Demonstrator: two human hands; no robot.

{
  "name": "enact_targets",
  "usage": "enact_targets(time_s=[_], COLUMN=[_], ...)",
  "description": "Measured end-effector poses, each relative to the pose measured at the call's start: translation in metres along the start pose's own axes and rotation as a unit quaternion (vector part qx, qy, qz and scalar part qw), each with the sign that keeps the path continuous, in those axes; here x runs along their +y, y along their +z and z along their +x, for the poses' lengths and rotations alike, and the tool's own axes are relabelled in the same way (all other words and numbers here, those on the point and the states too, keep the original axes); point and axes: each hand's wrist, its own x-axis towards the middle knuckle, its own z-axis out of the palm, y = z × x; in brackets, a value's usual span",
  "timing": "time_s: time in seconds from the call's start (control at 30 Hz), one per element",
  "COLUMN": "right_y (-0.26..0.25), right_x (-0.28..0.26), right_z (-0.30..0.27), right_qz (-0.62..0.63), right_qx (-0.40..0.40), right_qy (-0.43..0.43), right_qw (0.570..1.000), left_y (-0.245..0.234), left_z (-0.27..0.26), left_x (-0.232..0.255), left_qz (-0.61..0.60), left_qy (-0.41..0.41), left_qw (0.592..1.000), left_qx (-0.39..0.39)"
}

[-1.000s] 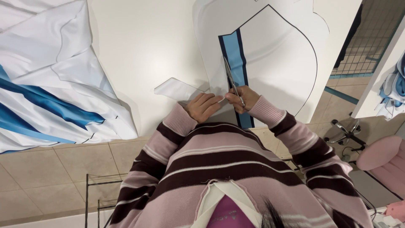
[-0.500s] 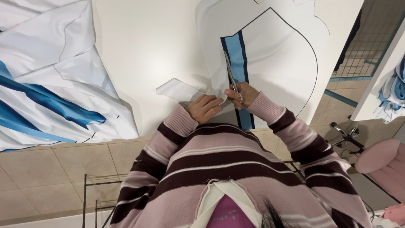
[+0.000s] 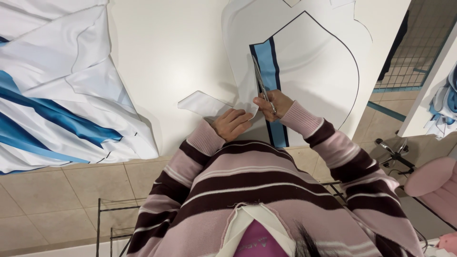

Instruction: The person uses scissors to cut a piece of white fabric with blue stripes along a drawn outline on a white table. They adjust the fabric and cut along the marked lines to separate the pattern piece from the rest of the material.

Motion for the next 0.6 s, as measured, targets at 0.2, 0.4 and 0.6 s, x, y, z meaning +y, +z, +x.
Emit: enact_targets(time_s=[0.2, 0.4, 0.6], right_y=[-0.004, -0.003, -0.001], right_x=[-0.001, -0.008, -0.024], right_z=[0.010, 0.006, -0.005], right_qz=[0.023, 0.036, 0.009], right_qx=[-0.002, -0.003, 0.018], right_qy=[0.031, 0.016, 0.022], right_qw=[0.999, 0.999, 1.000], left_y=[-0.005, -0.004, -0.005], left_z=[0.002, 0.003, 0.004], left_x=[0.002, 0.002, 0.002], left_qz=[-0.008, -0.005, -0.011], left_qy=[-0.007, -0.003, -0.003], left_qw=[1.000, 1.000, 1.000], left_qx=[-0.011, -0.006, -0.006])
